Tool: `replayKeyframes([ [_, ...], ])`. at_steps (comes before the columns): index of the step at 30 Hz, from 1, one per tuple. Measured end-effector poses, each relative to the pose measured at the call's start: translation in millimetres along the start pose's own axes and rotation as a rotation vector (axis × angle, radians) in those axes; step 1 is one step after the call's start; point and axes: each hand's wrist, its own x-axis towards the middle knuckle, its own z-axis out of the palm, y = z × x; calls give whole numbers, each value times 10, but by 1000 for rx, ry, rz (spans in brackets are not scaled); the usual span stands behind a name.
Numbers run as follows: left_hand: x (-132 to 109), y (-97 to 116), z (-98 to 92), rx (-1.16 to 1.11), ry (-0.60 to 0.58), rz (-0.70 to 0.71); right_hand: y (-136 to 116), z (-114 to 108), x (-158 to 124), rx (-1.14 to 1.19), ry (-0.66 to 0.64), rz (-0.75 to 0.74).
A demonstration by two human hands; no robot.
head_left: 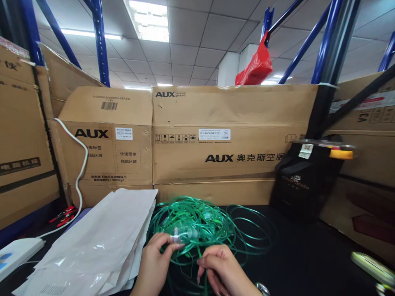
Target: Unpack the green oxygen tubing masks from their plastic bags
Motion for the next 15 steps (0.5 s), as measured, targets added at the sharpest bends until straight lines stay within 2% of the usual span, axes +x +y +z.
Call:
replayKeyframes([
  [2,59,25,-47,-120,40,-102,-46,-35,-9,-4,-6,-34],
  [5,105,66,-67,-328,29,-227,-88,-87,-30,-97,-56,-22],
  [8,106,81,-45,-410,28,-262,-58,-110,-38,-243,-86,-7],
  [11,101,67,-27,-447,39,-286,-20,-96,-36,-369,-38,-49],
  [13,105,55,-24,-457,47,-293,-49,-82,-54,-503,3,-137],
  [15,109,49,-24,-460,50,-293,-134,-86,-109,-730,30,-298],
])
